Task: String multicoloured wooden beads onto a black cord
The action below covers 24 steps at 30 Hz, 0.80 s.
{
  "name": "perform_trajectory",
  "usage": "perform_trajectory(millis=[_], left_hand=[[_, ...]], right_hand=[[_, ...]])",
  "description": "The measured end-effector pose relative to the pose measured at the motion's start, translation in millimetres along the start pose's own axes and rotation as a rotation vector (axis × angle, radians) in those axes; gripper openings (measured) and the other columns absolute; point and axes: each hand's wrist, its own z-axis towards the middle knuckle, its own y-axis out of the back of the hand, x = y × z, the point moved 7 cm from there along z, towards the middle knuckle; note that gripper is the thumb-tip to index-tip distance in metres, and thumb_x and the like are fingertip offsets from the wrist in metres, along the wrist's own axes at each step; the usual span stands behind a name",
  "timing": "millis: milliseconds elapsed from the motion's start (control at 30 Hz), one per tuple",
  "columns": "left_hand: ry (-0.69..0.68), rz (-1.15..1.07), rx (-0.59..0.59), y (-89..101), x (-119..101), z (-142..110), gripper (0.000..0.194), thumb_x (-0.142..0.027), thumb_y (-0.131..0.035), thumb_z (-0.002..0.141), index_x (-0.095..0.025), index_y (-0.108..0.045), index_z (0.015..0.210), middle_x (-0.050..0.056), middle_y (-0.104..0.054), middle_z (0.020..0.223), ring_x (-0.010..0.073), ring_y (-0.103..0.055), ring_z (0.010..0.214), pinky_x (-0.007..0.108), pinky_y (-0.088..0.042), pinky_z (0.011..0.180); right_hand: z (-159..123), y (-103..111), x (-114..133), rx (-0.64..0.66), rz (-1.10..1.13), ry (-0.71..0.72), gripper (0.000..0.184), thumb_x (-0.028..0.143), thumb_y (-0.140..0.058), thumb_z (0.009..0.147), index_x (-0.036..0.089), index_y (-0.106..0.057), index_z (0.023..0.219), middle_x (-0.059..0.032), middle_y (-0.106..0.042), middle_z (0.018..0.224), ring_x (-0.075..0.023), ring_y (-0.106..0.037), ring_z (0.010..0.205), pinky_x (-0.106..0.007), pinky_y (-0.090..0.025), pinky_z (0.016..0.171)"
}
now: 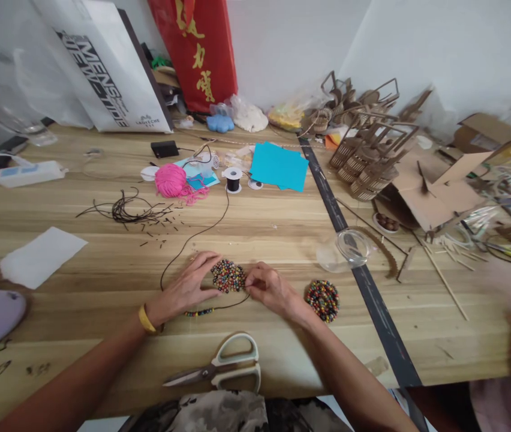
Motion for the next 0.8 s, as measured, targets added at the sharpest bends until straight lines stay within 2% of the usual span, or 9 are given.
perform_trajectory(millis=[167,500,600,800], left_hand=[[-0.035,-0.033,0.005,-1.6,0,2,0.058,-0.029,-0.073,0.072,-0.019,-0.051,0.124,0.010,-0.050,0.122,0.0268,-0.047,0.117,0.044,-0.041,0.102],[-0.078,-0.046,-0.028,1.3,-6,-2,0.062,-0.030,-0.072,0.074,-0.022,-0.046,0.129,0.010,-0.049,0.124,0.0271,-0.046,0.117,0.046,-0.040,0.102],[-0.115,-0.057,-0.034,1.8,-15,-3,0.052,-0.024,-0.069,0.077,-0.023,-0.050,0.126,0.009,-0.050,0.120,0.0258,-0.047,0.115,0.045,-0.042,0.100],[-0.211,0.042,0.061,-8.2,-37,-5,0.019,-0.017,-0.058,0.085,-0.018,-0.064,0.103,0.008,-0.054,0.102,0.0227,-0.050,0.101,0.040,-0.045,0.091]], right_hand=[[4,-1,0,-0.003,0.009,-0.045,0.004,0.015,-0.060,0.079,0.014,-0.062,0.075,-0.0041,-0.055,0.088,-0.0131,-0.054,0.074,-0.026,-0.043,0.066],[6,0,-6,0.004,-0.015,0.029,0.004,0.016,-0.058,0.082,0.015,-0.062,0.080,-0.0040,-0.056,0.087,-0.0133,-0.052,0.074,-0.026,-0.042,0.066],[1,2,-7,0.023,-0.009,-0.002,0.005,0.019,-0.058,0.083,0.016,-0.062,0.084,-0.0034,-0.058,0.086,-0.0127,-0.051,0.072,-0.024,-0.041,0.063],[-8,-4,-3,0.201,-0.012,-0.028,0.008,0.020,-0.056,0.083,0.016,-0.063,0.082,-0.0003,-0.060,0.074,-0.0120,-0.052,0.067,-0.023,-0.040,0.062]])
